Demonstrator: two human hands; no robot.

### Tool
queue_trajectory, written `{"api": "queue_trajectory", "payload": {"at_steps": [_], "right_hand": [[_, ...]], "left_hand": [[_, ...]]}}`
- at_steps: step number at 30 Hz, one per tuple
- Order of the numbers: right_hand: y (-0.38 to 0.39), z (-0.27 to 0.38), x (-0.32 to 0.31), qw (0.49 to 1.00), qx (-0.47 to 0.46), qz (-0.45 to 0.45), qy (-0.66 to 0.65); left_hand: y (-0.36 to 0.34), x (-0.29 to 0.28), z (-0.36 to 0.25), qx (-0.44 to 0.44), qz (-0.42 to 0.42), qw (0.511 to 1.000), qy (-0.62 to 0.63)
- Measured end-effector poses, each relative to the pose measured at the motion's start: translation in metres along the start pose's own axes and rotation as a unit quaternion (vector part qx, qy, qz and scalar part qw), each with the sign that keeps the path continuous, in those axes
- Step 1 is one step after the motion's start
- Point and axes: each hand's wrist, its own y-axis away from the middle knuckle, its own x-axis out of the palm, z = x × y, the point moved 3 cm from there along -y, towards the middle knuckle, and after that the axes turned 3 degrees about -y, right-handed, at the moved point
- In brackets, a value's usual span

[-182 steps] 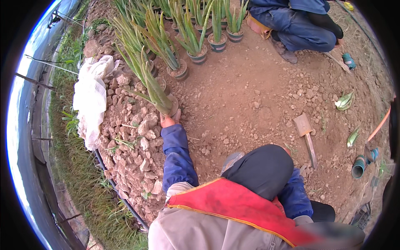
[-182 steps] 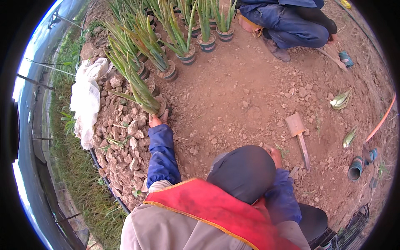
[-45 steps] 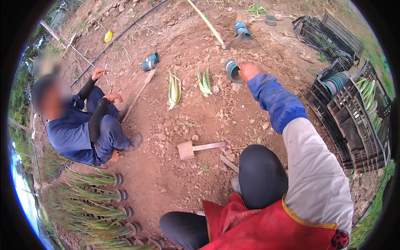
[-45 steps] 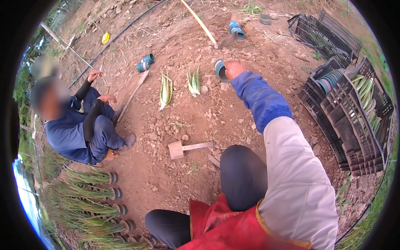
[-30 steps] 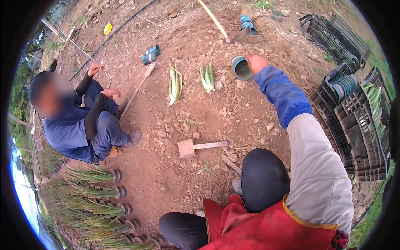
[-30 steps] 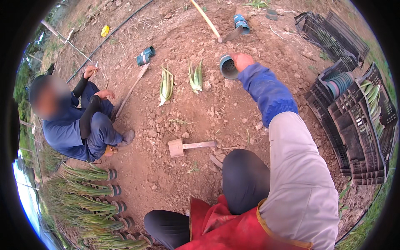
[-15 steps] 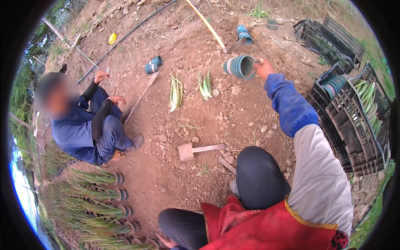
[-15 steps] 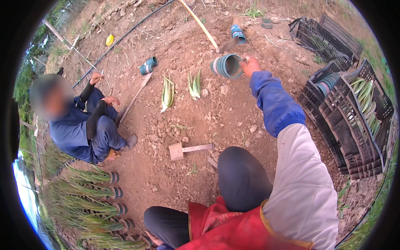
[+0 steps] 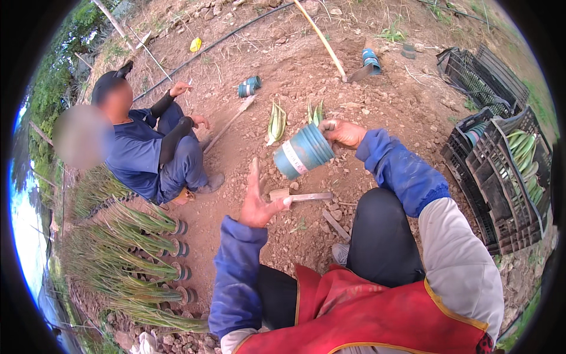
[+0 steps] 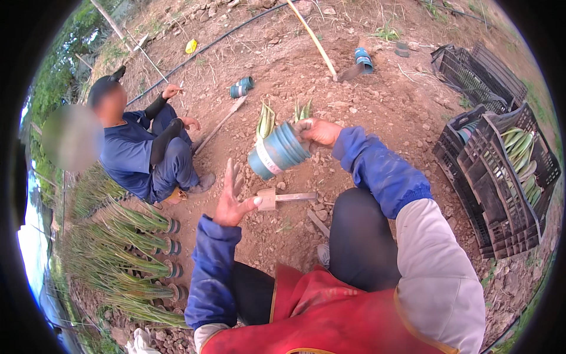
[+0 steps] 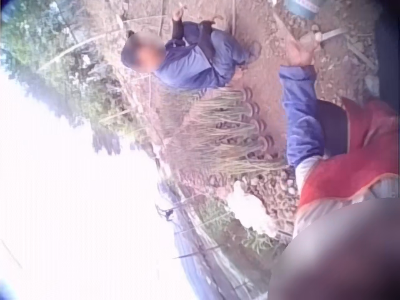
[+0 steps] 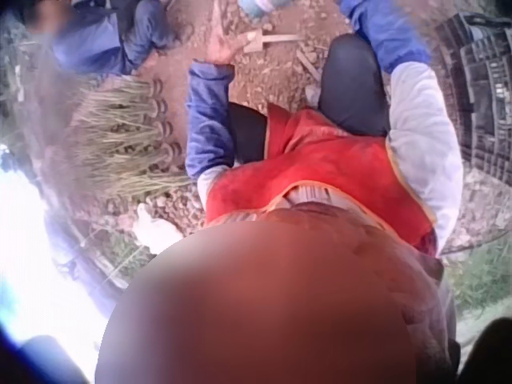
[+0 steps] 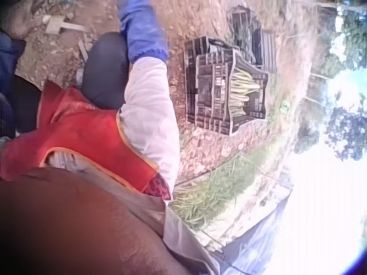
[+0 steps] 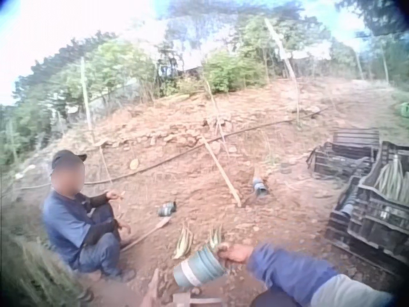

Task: The person plants small green plants into plastic pots using a hand trowel to scoop soil and fill the pots. The person places each plant into a pot, adds soil around the base, and arranges the potted plants in a row.

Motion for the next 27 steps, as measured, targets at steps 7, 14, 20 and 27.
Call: {"api": "queue_trajectory", "payload": {"at_steps": [7, 14, 20, 27], "right_hand": [[-0.018, -0.001, 0.061, 0.994, 0.041, 0.049, 0.093], [-0.017, 0.012, 0.083, 0.944, -0.053, 0.062, 0.32], [-0.009, -0.006, 0.079, 0.891, -0.203, 0.09, 0.395], [0.004, 0.007, 0.091, 0.897, -0.149, 0.118, 0.4]], "left_hand": [[-0.005, 0.013, 0.038, -0.026, -0.066, 0.972, 0.222], [-0.001, -0.001, 0.045, -0.065, -0.041, 0.976, 0.204], [-0.005, -0.007, 0.037, -0.109, -0.001, 0.967, 0.231], [-0.007, -0.011, 0.042, -0.116, 0.003, 0.966, 0.233]]}}
